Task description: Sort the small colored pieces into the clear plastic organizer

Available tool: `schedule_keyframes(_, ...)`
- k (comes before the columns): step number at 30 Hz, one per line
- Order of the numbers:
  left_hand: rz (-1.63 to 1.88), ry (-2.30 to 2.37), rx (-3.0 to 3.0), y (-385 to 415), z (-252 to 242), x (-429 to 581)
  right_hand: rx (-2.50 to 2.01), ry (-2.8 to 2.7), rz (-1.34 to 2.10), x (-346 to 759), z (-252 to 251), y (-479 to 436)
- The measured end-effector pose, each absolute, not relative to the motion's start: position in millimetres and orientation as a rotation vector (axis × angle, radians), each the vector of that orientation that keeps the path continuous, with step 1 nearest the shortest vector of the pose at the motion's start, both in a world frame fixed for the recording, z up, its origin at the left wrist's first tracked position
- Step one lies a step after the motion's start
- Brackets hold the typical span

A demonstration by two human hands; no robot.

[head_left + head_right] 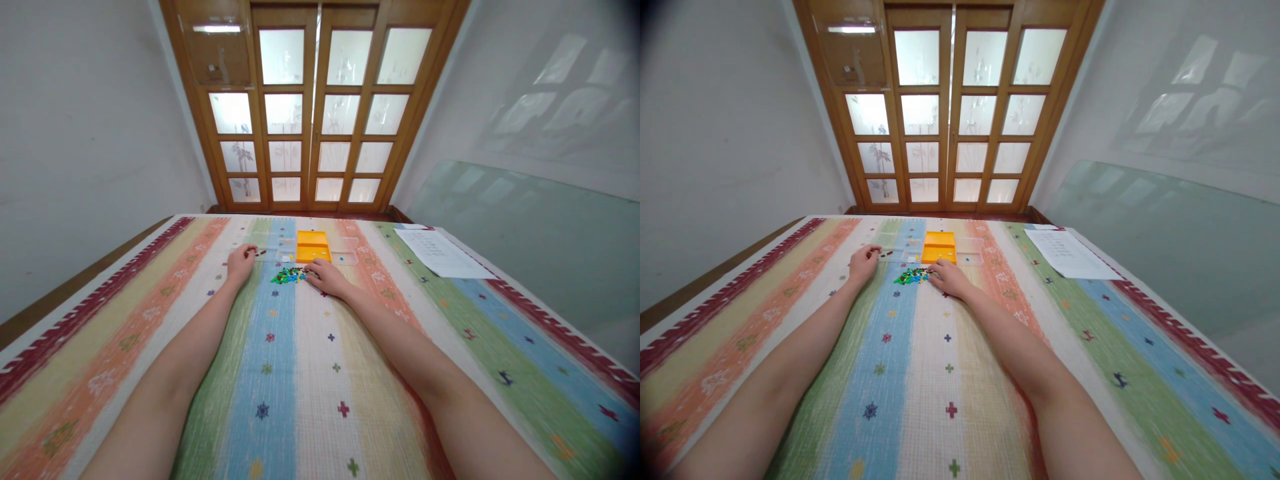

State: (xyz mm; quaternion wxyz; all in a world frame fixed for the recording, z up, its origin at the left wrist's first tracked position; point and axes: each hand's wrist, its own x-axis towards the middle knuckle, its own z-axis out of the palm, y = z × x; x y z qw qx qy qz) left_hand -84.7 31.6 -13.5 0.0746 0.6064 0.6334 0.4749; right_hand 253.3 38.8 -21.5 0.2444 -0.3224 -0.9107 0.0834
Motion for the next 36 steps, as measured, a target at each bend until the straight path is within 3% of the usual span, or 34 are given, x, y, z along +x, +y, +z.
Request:
schedule_keyframes(6, 0.971, 1.440, 2.423, 19.7, -7.9, -59.0, -0.883, -2.475, 0.226, 252.9, -21.2, 37.5)
schedule_keyframes(11, 0.821, 1.389, 2.566, 10.4, -2.3, -44.3, -0.885, -2.481, 0.213, 252.2, -22.1, 38.3)
schedule_keyframes(36, 0.793, 1.253, 2.548, 6.3, -1.2, -33.5, -0.892, -2.474, 0.247, 252.7, -16.8, 34.7)
